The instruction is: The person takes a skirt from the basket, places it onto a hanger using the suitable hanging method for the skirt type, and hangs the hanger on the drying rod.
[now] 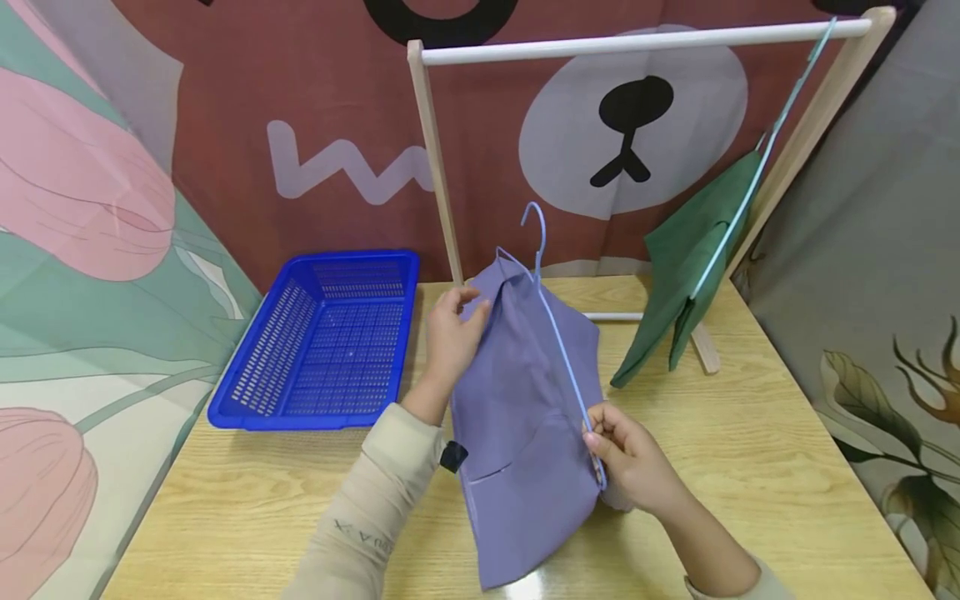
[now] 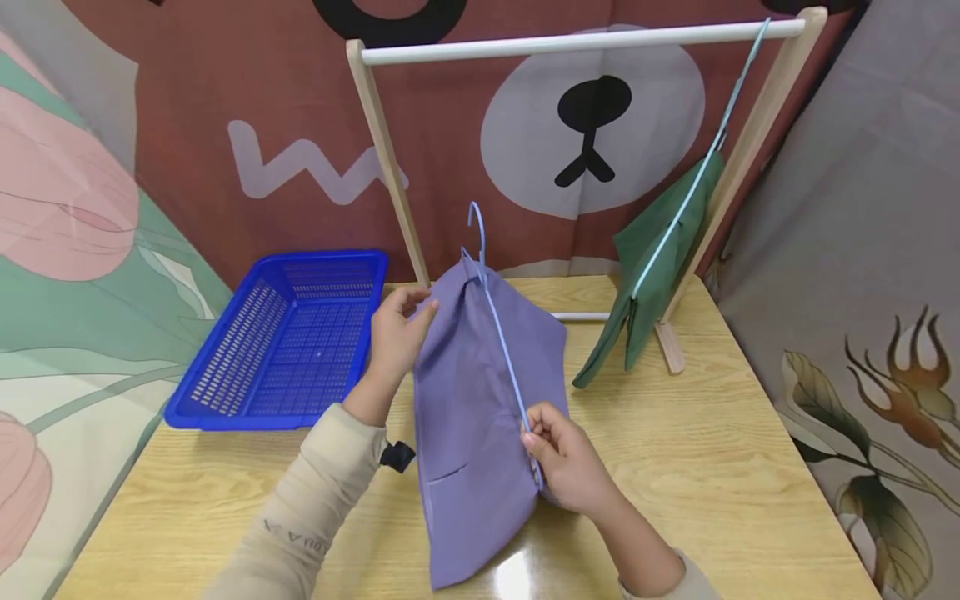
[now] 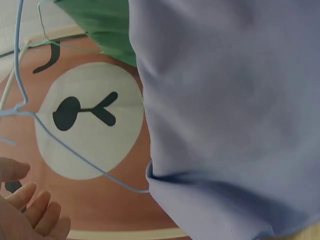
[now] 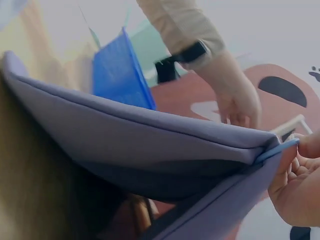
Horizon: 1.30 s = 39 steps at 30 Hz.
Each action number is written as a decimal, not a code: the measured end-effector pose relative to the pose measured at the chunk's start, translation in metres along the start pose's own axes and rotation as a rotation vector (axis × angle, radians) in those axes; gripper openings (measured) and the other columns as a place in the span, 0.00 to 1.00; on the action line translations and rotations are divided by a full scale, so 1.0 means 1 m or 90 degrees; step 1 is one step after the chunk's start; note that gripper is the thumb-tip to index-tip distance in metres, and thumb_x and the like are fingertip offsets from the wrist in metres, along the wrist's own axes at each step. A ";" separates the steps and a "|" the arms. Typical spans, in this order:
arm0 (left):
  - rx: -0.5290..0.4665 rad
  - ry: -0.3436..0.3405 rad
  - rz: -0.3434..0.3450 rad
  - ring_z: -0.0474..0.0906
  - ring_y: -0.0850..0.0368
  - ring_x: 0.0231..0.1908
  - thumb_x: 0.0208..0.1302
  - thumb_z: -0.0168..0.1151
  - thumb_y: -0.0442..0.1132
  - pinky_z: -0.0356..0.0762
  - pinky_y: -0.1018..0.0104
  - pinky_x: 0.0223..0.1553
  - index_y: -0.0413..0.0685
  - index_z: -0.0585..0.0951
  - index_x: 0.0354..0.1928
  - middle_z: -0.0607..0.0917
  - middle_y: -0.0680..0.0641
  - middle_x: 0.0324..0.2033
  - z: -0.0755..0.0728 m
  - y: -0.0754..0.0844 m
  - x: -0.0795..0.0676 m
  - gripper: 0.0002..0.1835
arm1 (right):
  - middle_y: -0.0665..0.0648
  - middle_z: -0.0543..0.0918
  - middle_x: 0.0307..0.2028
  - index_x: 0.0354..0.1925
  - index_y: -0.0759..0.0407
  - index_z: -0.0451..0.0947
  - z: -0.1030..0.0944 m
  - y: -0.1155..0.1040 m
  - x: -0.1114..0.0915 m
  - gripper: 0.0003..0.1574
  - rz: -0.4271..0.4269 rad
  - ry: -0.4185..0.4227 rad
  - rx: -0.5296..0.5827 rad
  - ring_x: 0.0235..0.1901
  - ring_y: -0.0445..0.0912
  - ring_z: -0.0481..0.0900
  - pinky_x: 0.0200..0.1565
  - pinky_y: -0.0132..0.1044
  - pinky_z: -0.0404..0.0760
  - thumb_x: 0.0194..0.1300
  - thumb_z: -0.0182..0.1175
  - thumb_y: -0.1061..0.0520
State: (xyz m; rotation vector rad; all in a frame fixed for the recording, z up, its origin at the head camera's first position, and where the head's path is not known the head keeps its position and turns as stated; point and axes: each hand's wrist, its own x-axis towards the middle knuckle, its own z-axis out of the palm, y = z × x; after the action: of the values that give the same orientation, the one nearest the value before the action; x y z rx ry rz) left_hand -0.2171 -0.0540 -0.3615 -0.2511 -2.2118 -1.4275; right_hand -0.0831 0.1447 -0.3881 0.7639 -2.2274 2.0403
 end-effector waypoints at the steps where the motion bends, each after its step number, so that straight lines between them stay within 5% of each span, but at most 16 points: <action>1: 0.015 0.018 0.004 0.74 0.48 0.37 0.49 0.61 0.31 0.70 0.61 0.41 0.34 0.77 0.34 0.79 0.39 0.32 -0.001 0.000 0.003 0.09 | 0.49 0.64 0.22 0.29 0.71 0.61 -0.003 -0.002 0.002 0.05 0.000 0.006 -0.006 0.21 0.37 0.64 0.18 0.34 0.63 0.58 0.41 0.76; 12: 0.050 0.099 -0.016 0.75 0.50 0.32 0.50 0.61 0.32 0.73 0.68 0.36 0.33 0.75 0.35 0.79 0.40 0.31 -0.003 -0.012 0.042 0.11 | 0.53 0.63 0.20 0.29 0.73 0.58 -0.027 -0.015 0.016 0.04 -0.046 0.000 0.038 0.20 0.40 0.63 0.19 0.35 0.62 0.62 0.39 0.74; 20: 0.077 0.091 -0.040 0.74 0.52 0.37 0.53 0.60 0.36 0.72 0.68 0.38 0.34 0.74 0.45 0.78 0.41 0.38 -0.005 -0.011 0.066 0.18 | 0.55 0.63 0.19 0.29 0.73 0.59 -0.032 -0.020 0.026 0.05 -0.088 -0.004 0.061 0.20 0.40 0.63 0.17 0.36 0.60 0.61 0.38 0.75; 27: 0.067 0.098 -0.079 0.74 0.52 0.41 0.53 0.60 0.37 0.71 0.69 0.41 0.37 0.72 0.49 0.78 0.41 0.42 -0.002 -0.008 0.087 0.21 | 0.56 0.63 0.18 0.30 0.61 0.65 -0.037 -0.023 0.034 0.15 -0.117 -0.016 0.092 0.17 0.41 0.62 0.14 0.36 0.58 0.61 0.37 0.76; 39: 0.128 0.082 -0.102 0.75 0.54 0.40 0.55 0.59 0.40 0.71 0.68 0.40 0.40 0.73 0.50 0.79 0.44 0.41 -0.005 0.001 0.115 0.20 | 0.56 0.64 0.18 0.31 0.67 0.65 -0.045 -0.029 0.048 0.11 -0.142 -0.059 0.236 0.17 0.41 0.62 0.12 0.35 0.55 0.62 0.36 0.74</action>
State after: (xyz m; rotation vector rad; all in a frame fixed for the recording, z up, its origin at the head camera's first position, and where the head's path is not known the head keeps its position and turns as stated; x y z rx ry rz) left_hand -0.3143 -0.0704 -0.3019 0.0866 -2.2887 -1.2499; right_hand -0.1283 0.1702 -0.3387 1.0982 -1.7206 2.3697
